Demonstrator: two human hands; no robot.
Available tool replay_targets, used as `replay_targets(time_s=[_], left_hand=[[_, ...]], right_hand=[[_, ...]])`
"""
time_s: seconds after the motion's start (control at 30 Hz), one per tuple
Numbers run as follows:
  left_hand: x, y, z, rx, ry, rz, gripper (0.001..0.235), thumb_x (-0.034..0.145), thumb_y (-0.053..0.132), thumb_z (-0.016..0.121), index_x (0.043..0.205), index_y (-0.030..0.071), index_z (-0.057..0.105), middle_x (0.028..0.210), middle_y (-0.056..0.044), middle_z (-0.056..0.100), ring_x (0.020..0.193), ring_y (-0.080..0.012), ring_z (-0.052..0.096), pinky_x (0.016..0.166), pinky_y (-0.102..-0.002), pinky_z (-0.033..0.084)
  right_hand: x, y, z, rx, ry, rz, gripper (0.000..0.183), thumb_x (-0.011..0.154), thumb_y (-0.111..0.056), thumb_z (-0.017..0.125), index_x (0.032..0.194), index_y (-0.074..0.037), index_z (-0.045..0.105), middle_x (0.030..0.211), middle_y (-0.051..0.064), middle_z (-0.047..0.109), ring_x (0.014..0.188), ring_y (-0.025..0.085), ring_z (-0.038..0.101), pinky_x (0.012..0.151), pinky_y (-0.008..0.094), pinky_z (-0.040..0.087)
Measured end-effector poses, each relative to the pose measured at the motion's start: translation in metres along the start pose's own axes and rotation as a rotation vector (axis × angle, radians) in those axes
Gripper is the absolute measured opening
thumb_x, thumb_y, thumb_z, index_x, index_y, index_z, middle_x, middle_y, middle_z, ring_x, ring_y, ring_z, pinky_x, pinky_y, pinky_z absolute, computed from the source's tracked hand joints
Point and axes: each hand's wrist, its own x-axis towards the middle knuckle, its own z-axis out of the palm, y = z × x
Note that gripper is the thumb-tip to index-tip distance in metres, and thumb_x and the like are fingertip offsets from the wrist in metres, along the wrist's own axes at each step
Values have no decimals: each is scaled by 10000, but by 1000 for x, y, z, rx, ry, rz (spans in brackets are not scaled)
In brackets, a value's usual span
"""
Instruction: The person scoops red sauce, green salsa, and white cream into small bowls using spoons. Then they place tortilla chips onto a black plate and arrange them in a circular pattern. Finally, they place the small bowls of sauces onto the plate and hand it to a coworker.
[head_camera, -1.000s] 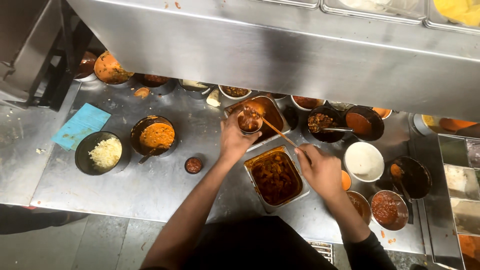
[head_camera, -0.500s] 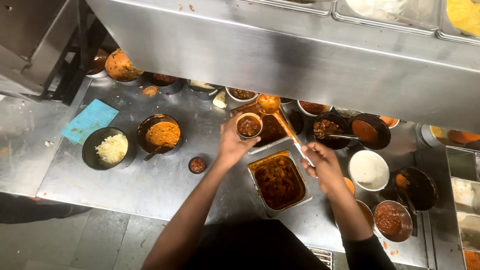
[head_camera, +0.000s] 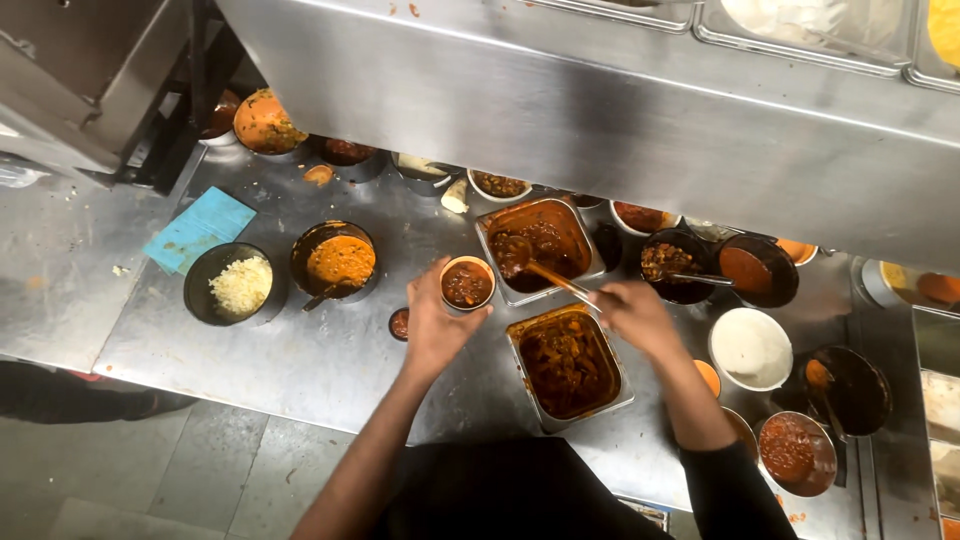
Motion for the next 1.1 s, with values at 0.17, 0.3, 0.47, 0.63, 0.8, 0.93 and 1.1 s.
replay_targets(time_s=[0.17, 0.3, 0.47, 0.63, 0.8, 0.93, 1.1], left_hand=[[7, 1, 10, 35, 8, 46, 879, 637, 230, 933, 1384, -5, 535, 1296, -168, 637, 1194, -367, 528, 1041, -432, 449], [19, 4, 25, 65, -29, 47, 888, 634, 250, 929, 1388, -10, 537, 1251, -160, 652, 1165, -356, 550, 1047, -431, 428], [35, 10, 43, 105, -54, 86, 902, 630, 255, 933, 1389, -18, 529, 1272, -183, 634, 1183, -365, 529, 1054, -431, 412], [41, 11, 55, 73, -90, 59, 946, 621, 254, 932, 1409, -41, 499, 1299, -201, 615, 1193, -374, 513, 1047, -427, 420], [40, 6, 58, 25, -78, 117, 937, 642, 249, 937, 1413, -46, 495, 1299, -205, 615, 1212, -364, 530, 1087, -449, 402], [34, 3, 58, -24, -79, 104, 943, 621, 217, 940, 1421, -25, 504, 1307, -201, 613, 1217, -377, 500, 1068, -443, 407], [30, 0, 56, -66, -66, 109, 927, 626, 210, 951, 1409, -18, 511, 1311, -191, 619, 1239, -364, 497, 1090, -452, 397]], right_hand=[[-32, -3, -14, 477, 13, 291, 201, 929, -199, 696, 977, -4, 699, 615, 1, 551, 442, 64, 345, 405, 249, 229], [-55, -19, -23, 540, 57, 238, 145, 945, -169, 671, 970, -28, 695, 613, 6, 548, 437, 58, 342, 400, 245, 221], [-71, -25, -12, 419, 117, 86, 133, 958, -156, 663, 957, -32, 712, 621, 6, 576, 475, 56, 394, 431, 241, 275], [-80, -33, 13, 147, 241, -124, 151, 970, -155, 677, 990, -18, 736, 684, -10, 635, 621, 29, 542, 570, 208, 432], [-91, -47, 20, 0, 334, -136, 187, 957, -176, 696, 1014, -3, 739, 653, 21, 657, 594, 49, 569, 554, 215, 444], [-88, -37, 24, 48, 340, -192, 186, 970, -171, 689, 1017, 5, 725, 676, 6, 675, 607, 32, 585, 551, 201, 451], [-81, -21, 26, 368, 172, -52, 151, 977, -140, 657, 1012, -6, 717, 665, 14, 633, 511, 49, 459, 457, 229, 336]])
